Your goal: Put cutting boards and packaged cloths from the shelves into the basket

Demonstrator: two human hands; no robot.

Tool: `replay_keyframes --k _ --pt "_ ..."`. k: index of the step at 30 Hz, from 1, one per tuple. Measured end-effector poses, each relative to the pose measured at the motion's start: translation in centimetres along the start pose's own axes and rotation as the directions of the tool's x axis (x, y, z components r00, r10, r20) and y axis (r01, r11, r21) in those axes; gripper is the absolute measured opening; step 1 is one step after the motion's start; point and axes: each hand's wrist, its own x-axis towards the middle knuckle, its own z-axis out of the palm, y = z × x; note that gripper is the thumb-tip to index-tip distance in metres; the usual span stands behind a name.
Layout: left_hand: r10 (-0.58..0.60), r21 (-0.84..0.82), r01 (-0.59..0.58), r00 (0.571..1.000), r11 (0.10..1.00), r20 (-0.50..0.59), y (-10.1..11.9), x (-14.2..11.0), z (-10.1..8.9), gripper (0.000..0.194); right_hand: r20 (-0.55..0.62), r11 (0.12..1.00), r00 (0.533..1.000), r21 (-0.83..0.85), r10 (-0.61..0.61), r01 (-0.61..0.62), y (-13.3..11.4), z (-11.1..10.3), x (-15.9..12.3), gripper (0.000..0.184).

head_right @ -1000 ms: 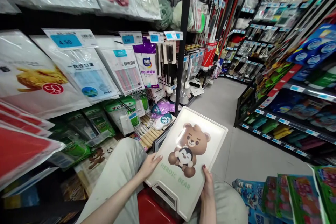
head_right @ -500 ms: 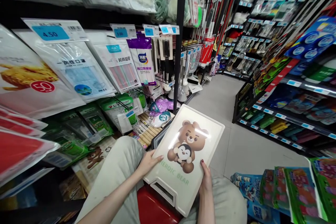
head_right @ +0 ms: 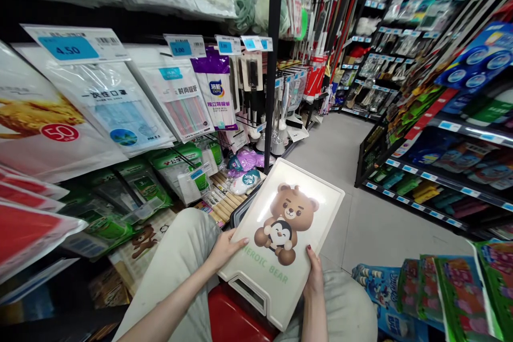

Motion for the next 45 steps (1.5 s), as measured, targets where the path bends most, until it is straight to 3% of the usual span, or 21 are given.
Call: replay_keyframes --k 10,27,37,45 --pt "-0.006 -0.022 0.006 1.0 1.0 -0.017 0.1 -0.2 0.0 0.044 -0.022 0.997 1.0 0.082 -0.001 0.003 -0.2 0.4 -0.3 0.034" --pt "0.016 0.003 -0.016 1.0 1.0 -0.02 0.1 -0.3 -0.2 0.04 -0.017 0.997 1.0 0.074 0.005 -0.003 -0.3 0.7 -0.7 0.044" --pt "0.017 0.012 -0.017 1.0 1.0 -0.024 0.2 -0.3 -0.1 0.038 -0.031 0.993 0.999 0.118 0.015 -0.012 -0.5 1.0 -0.9 0.03" --pt "0.017 0.063 -0.015 1.0 0.998 -0.027 0.2 -0.2 -0.2 0.039 -0.049 0.996 0.999 0.084 -0.02 0.024 -0.3 0.9 -0.9 0.038"
